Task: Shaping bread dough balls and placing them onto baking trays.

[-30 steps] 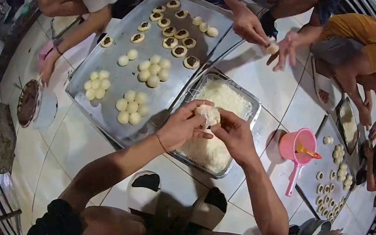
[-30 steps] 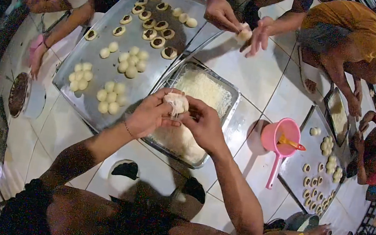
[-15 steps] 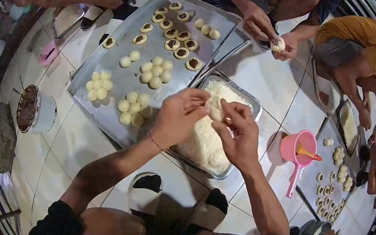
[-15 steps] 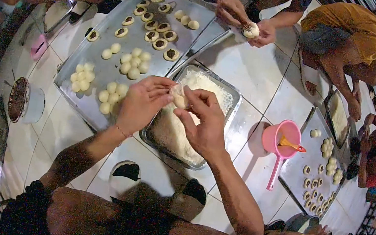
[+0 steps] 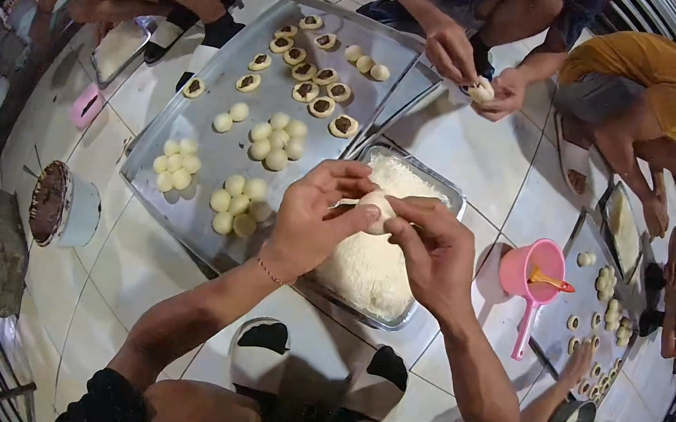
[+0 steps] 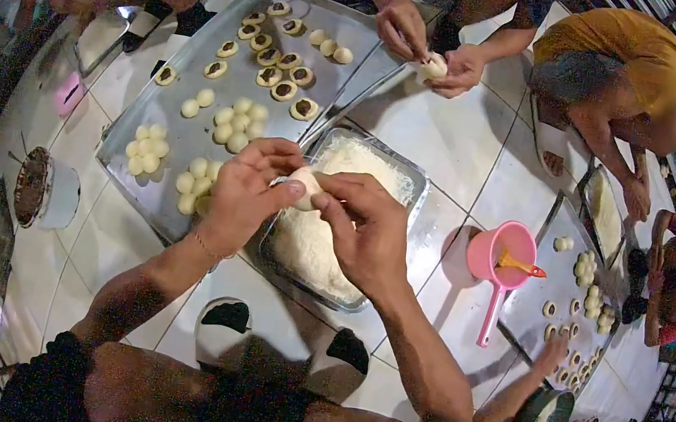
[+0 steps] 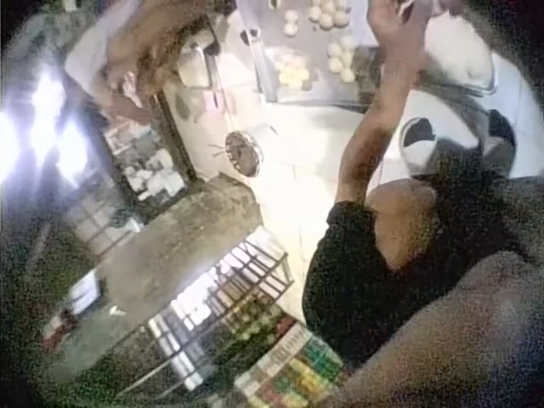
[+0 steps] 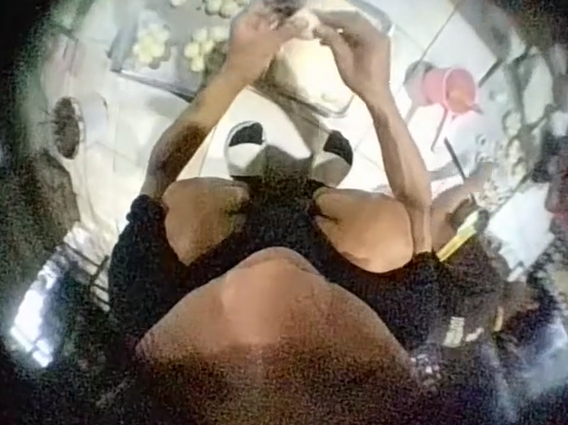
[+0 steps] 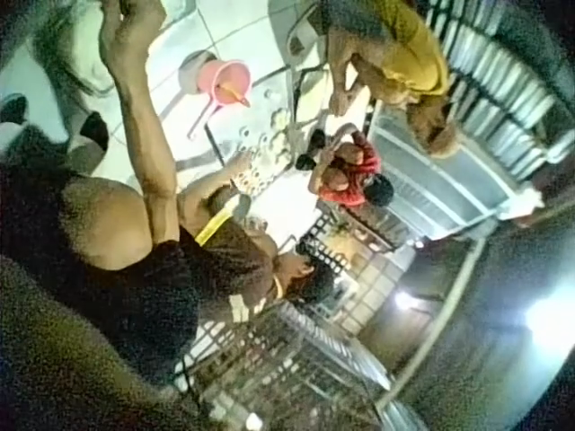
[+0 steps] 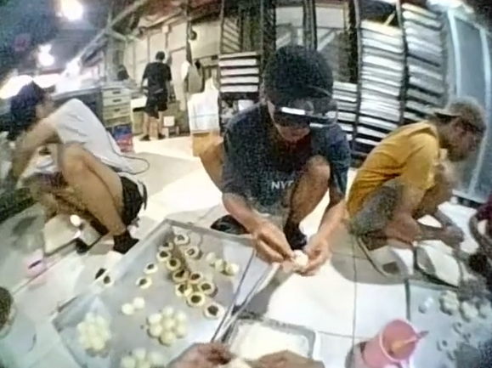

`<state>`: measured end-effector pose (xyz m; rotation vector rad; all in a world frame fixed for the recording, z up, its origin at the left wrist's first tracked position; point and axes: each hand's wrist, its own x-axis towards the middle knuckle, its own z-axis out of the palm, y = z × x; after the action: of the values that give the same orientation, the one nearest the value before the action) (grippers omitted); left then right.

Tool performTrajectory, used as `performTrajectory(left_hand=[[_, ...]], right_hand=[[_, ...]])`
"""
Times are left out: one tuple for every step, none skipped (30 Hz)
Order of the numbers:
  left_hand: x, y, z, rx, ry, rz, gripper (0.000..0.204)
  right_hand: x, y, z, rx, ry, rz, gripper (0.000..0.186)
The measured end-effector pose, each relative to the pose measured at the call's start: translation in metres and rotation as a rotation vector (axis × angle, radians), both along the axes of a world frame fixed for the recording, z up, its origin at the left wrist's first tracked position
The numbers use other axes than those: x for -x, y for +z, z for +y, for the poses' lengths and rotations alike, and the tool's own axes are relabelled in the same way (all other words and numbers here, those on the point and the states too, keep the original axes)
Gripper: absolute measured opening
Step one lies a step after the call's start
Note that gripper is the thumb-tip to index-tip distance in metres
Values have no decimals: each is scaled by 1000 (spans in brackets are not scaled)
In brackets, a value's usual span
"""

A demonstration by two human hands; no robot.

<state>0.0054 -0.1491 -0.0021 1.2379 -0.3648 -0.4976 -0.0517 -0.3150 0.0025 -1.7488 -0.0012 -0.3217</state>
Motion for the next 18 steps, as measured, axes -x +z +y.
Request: performTrajectory(left_hand=[[2, 4, 0, -24, 6, 5, 41], [3, 6, 0, -49, 11, 10, 40], [5, 5, -1, -47, 11, 8, 40], [8, 4, -5, 13, 40, -26, 40], [11, 2, -9, 73, 69, -60, 39], [13, 0, -12, 133, 98, -94, 39], [14, 0, -14, 193, 128, -127, 38], [14, 0, -13, 193, 127, -126, 38], [13, 0, -12, 124, 124, -108, 38], [11, -1, -9, 54, 120, -89, 38], [10, -1, -7, -15, 116, -70, 37], [10, -1, -7, -84, 111, -51, 37], [9, -1, -6, -86, 111, -50, 37], [9, -1, -5, -79, 58, -61, 36], [9, 0, -4, -72, 4, -71, 35], [9, 0, -4, -64, -49, -81, 34], [8, -1, -3, -57, -100, -91, 33], [7, -4, -2, -31, -81, -15, 31]], right_hand=[[0, -1, -1, -5, -3, -14, 14], [1, -1, -1, -10, -7, -29, 14], [2, 0, 1, -8, -7, -31, 14], [3, 3, 3, -70, -5, 15, 13], [5, 6, 5, -132, -2, 60, 13], [6, 9, 7, -195, 1, 106, 13], [7, 11, 8, -258, 4, 152, 13], [7, 11, 7, -258, 3, 153, 13], [7, 12, 5, -236, 5, 144, 13], [6, 12, 3, -215, 6, 135, 13], [6, 12, 0, -193, 7, 126, 13], [7, 13, -2, -171, 7, 118, 13], [5, 13, -1, -173, 8, 119, 13], [4, 13, -1, -207, 6, 106, 13], [2, 13, 0, -242, 5, 93, 13], [0, 13, 0, -276, 4, 81, 14], [-1, 13, 1, -310, 4, 70, 14], [-3, 14, 5, -238, -15, 116, 14]])
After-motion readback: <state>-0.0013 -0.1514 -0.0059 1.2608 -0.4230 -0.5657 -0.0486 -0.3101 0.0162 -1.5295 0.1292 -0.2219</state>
